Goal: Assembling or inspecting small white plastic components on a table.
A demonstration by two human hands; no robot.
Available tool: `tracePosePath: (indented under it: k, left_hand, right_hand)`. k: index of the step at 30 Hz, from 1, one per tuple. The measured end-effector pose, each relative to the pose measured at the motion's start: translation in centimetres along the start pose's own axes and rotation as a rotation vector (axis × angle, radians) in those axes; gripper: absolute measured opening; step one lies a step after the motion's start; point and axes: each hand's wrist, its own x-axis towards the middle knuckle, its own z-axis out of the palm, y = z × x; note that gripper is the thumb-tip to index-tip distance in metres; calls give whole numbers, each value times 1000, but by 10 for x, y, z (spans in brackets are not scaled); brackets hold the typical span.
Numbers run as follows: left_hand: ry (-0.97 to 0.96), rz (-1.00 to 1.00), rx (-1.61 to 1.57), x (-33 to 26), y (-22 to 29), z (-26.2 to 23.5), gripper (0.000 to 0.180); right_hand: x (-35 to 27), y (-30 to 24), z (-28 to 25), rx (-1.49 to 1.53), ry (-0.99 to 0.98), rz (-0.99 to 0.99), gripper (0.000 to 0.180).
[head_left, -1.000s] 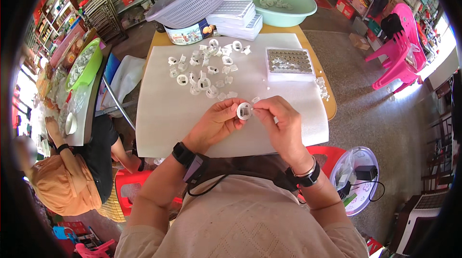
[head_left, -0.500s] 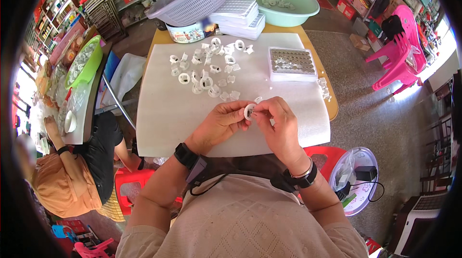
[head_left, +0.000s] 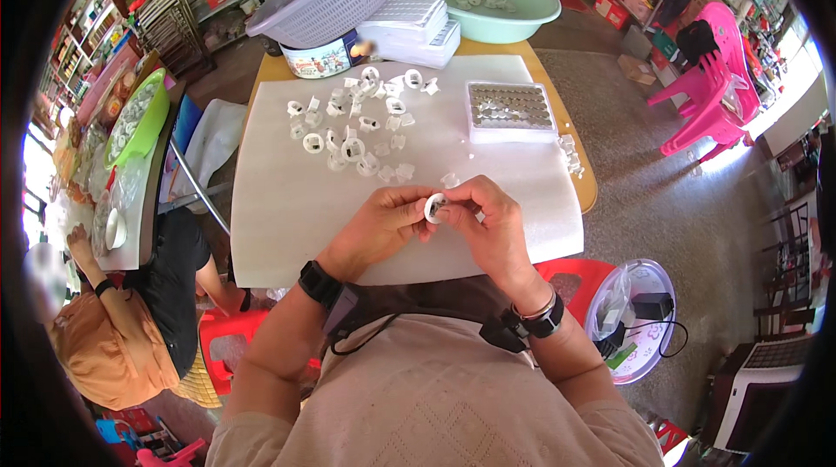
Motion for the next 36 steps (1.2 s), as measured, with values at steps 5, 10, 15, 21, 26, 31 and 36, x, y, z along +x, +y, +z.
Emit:
tracePosePath:
  k: [5,10,15,21,26,31,36]
  left_hand:
    - [2,-44,-8,1,1,1,34]
    - [-20,-49,-12,4,2,2,33]
    - [16,-27,-61,1,1,3,32]
    - [46,-34,-130,1,2,3,31]
    - [73,-44,-111,3,2,4,32]
    - [55,-47,-119,3,5,7,33]
    - [61,-51,-154,2,6,2,35]
  right_hand:
    - [-3,9,4,120,46,63,9]
    - [-1,6,-4,292,-34,186,9]
    - [8,9,-23,165,-75,178,10]
    - [68,29,-82,-513,259,-110,7]
    - [94,49,-91,-783,238,-170,5]
    - [95,46,-85,-914,207,-147,4]
    - [67,-6,-62,-441,89,-57,5]
